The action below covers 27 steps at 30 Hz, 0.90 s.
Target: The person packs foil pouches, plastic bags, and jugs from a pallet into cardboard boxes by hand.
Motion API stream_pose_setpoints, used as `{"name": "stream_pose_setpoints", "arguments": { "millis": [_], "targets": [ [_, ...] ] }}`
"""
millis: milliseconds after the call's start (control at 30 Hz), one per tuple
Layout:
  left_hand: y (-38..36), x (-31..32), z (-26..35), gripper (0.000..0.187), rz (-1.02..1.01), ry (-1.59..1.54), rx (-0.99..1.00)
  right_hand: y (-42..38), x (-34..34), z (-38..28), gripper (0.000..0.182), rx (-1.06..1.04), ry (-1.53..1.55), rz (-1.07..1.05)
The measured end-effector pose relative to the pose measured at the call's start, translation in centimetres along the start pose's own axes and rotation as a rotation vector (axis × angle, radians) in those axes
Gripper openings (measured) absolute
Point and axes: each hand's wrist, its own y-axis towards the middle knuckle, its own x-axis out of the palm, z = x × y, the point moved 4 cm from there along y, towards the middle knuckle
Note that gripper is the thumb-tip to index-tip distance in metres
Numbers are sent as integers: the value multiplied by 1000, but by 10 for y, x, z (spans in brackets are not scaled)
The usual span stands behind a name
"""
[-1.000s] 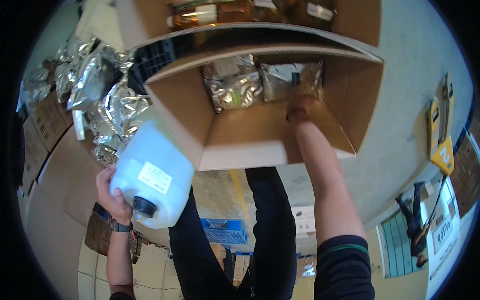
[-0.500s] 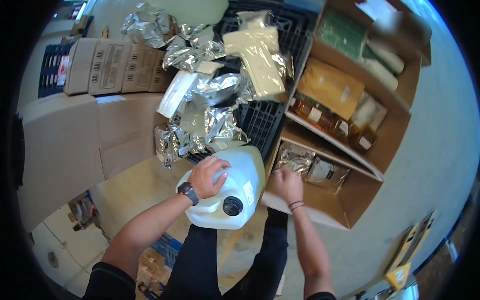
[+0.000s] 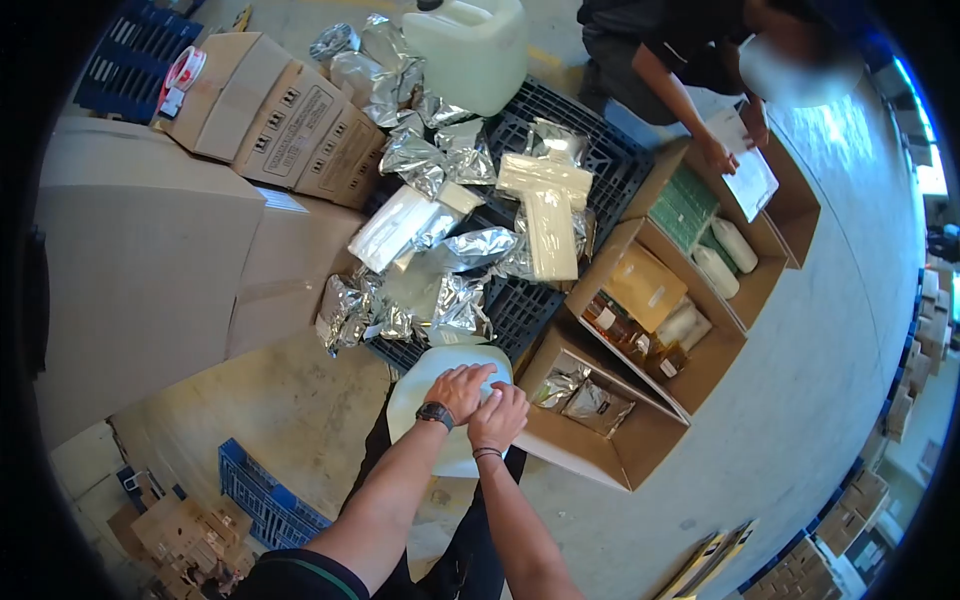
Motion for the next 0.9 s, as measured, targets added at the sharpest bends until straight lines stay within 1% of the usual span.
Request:
{"name": "stream_pose_setpoints", "arguments": {
  "millis": [33,67,133,167,200,233,267,300,367,400,467,500,567,600,667,700,733,767,800,833,867,900],
  "targets": [
    [2,-4,2,37,10,-3,-3,2,4,4,33,44,24,8],
    [3,-8,3,37,45,-62,-40,5,10,6,33,35,19,4],
    [5,-11,-2,38,84,-130,-84,6,17,14,33,282,-98,-24],
    [8,-11,-9,38,155,-187,-135,5,20,14,34,328,-145,4],
    [9,-10,-13,39,220,-246,-187,6,25,8,34,321,-157,3],
    [8,-10,-13,39,221,-259,-195,6,29,5,32,473,-177,34],
    [8,-12,-15,39,270,-242,-217,10,32,3,31,619,-195,66],
    [6,-12,-16,39,313,-222,-245,13,35,5,31,614,-209,57],
    [8,-13,-17,38,308,-205,-248,13,41,16,28,600,-51,90],
    [6,-12,-14,37,303,-189,-236,11,40,16,26,554,-38,120],
    [7,-8,-15,35,300,-191,-239,11,42,18,26,614,-76,99],
    [6,-7,-16,33,314,-195,-236,11,41,17,26,620,-83,101],
    [10,-6,-20,31,337,-202,-244,13,41,11,27,627,-221,149],
    [9,-6,-20,29,372,-194,-270,16,42,7,27,622,-233,139],
    [10,-7,-21,27,404,-188,-315,18,37,-4,28,864,-324,209],
    [12,-12,-20,26,424,-222,-357,20,34,-8,27,909,-306,217],
    [13,-11,-22,25,445,-256,-401,17,30,-9,27,906,-322,205],
    [16,-6,-30,24,395,-352,-517,17,29,-10,26,890,-301,193],
    [22,10,-51,24,393,-351,-526,19,33,-7,26,878,-274,185],
    [31,51,-88,24,284,-861,-674,20,38,-2,26,833,-321,232],
    [35,81,-110,24,148,-1375,-816,21,41,4,26,843,-337,224],
    [38,74,-126,25,10,-1685,-972,22,41,6,27,804,-321,230]
  ]
}}
